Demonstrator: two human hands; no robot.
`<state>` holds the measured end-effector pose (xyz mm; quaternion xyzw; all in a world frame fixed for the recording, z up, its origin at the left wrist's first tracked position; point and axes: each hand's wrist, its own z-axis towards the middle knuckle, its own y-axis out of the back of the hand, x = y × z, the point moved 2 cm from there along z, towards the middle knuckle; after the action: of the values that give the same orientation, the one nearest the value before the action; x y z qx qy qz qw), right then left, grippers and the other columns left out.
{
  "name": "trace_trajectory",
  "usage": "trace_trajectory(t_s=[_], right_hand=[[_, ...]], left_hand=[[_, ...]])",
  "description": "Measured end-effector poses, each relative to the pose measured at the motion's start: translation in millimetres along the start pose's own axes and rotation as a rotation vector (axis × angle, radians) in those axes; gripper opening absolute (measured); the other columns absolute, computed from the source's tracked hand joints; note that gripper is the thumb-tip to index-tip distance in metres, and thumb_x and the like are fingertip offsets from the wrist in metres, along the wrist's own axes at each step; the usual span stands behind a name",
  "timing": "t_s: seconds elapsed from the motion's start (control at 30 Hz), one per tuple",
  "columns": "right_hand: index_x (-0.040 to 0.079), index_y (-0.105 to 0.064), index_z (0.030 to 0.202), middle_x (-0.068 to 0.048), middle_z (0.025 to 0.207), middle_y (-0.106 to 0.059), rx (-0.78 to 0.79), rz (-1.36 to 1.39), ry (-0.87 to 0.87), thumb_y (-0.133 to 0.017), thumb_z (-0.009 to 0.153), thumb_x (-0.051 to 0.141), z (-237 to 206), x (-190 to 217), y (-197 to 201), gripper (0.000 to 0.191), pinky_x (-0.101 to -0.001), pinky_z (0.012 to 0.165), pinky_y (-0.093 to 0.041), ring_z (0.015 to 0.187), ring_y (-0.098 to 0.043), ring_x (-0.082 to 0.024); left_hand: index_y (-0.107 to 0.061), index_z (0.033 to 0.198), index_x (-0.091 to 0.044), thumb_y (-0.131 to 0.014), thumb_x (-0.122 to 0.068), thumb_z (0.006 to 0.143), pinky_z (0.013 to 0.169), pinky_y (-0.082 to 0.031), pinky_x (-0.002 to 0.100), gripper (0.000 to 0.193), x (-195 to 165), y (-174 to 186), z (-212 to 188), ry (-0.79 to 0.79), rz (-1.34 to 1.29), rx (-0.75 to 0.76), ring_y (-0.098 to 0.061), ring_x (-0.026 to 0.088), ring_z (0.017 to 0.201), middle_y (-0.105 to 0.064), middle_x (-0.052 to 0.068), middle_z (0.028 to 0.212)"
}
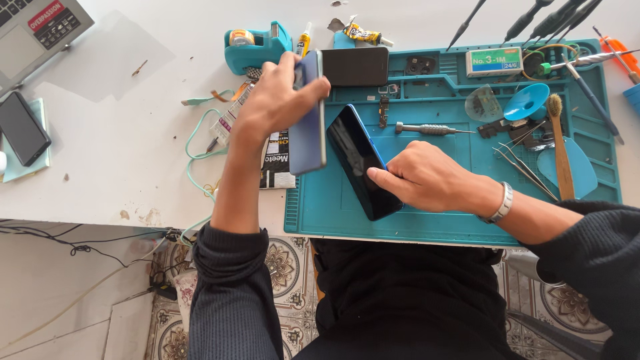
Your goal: The person repairs a smartphone at a workbench. They use a screwdriver to unscrew and re-tighten screws on the opened phone, lift out the battery, handle the back cover and a second phone, and work on the internal components while holding the device steady on a repair mat.
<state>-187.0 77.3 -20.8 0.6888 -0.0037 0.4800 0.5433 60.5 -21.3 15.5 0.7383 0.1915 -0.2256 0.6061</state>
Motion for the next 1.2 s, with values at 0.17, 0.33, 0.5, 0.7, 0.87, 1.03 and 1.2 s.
trace_trajectory(t_s=[0.17,0.33,0.5,0.7,0.87,1.03,1.2], right_hand=[[-0.002,-0.053,0.046,-0.020,0.041,-0.042,0.048,-0.259,-0.188,-0.057,0.096,0.042,-3.5,4.9,9.9,0.067,-0.0484,0.044,-0.038,0.039,-0.046,-0.039],[0.000,-0.060,0.046,-0.019,0.041,-0.048,0.105,-0.412,-0.215,-0.053,0.097,0.051,-7.5,7.8,12.3,0.072,-0.0461,0.045,-0.043,0.040,-0.052,-0.038],[0.003,-0.064,0.048,-0.017,0.043,-0.052,0.131,-0.557,-0.202,-0.049,0.098,0.058,-9.7,9.0,2.2,0.075,-0.0458,0.044,-0.045,0.042,-0.057,-0.037],[0.003,-0.063,0.046,-0.017,0.042,-0.050,0.059,-0.490,-0.159,-0.052,0.095,0.058,-11.0,5.1,2.2,0.075,-0.0456,0.042,-0.044,0.040,-0.055,-0.037],[0.000,-0.057,0.045,-0.018,0.042,-0.048,0.081,-0.460,-0.151,-0.056,0.094,0.056,-10.5,-0.9,5.0,0.075,-0.0457,0.042,-0.043,0.039,-0.052,-0.038],[0.001,-0.056,0.046,-0.016,0.043,-0.049,0.058,-0.413,-0.075,-0.060,0.096,0.047,-8.7,3.7,3.9,0.068,-0.0465,0.044,-0.043,0.040,-0.052,-0.038],[0.007,-0.069,0.057,-0.013,0.046,-0.056,0.079,-0.197,0.007,-0.067,0.088,0.046,-12.0,19.1,5.3,0.050,-0.0453,0.048,-0.045,0.047,-0.059,-0.036]], left_hand=[[-0.049,0.134,-0.005,-0.059,-0.054,0.081,0.092,-0.049,0.037,0.073,0.5,-17.1,8.9,-0.127,-0.441,0.169,-0.061,0.025,0.101,-0.060,0.019,0.115],[-0.042,0.132,-0.009,-0.059,-0.048,0.079,0.065,-0.053,0.034,0.069,-10.2,-39.2,10.7,-0.085,-0.729,0.235,-0.056,0.019,0.085,-0.049,0.008,0.099],[-0.042,0.132,-0.011,-0.060,-0.037,0.090,0.056,-0.041,0.023,0.053,-20.6,-53.5,10.2,-0.070,-1.182,0.380,-0.048,0.009,0.079,-0.045,0.000,0.095],[-0.038,0.132,-0.011,-0.066,-0.027,0.091,0.057,-0.045,0.025,0.052,-27.1,-65.3,11.1,-0.212,-1.371,0.332,-0.048,0.008,0.080,-0.046,0.000,0.096],[-0.041,0.130,-0.014,-0.069,-0.040,0.097,0.057,-0.043,0.024,0.050,-23.7,-75.8,9.0,-0.367,-1.635,0.400,-0.045,0.009,0.080,-0.043,0.000,0.097],[-0.047,0.123,-0.016,-0.062,-0.053,0.102,0.058,-0.039,0.023,0.045,-17.6,-78.0,9.3,-0.389,-1.810,0.391,-0.040,0.008,0.074,-0.040,-0.002,0.092],[-0.048,0.119,-0.017,-0.060,-0.057,0.103,0.057,-0.036,0.022,0.045,-17.6,-69.5,9.4,-0.458,-1.853,0.351,-0.037,0.007,0.073,-0.039,-0.004,0.090]])
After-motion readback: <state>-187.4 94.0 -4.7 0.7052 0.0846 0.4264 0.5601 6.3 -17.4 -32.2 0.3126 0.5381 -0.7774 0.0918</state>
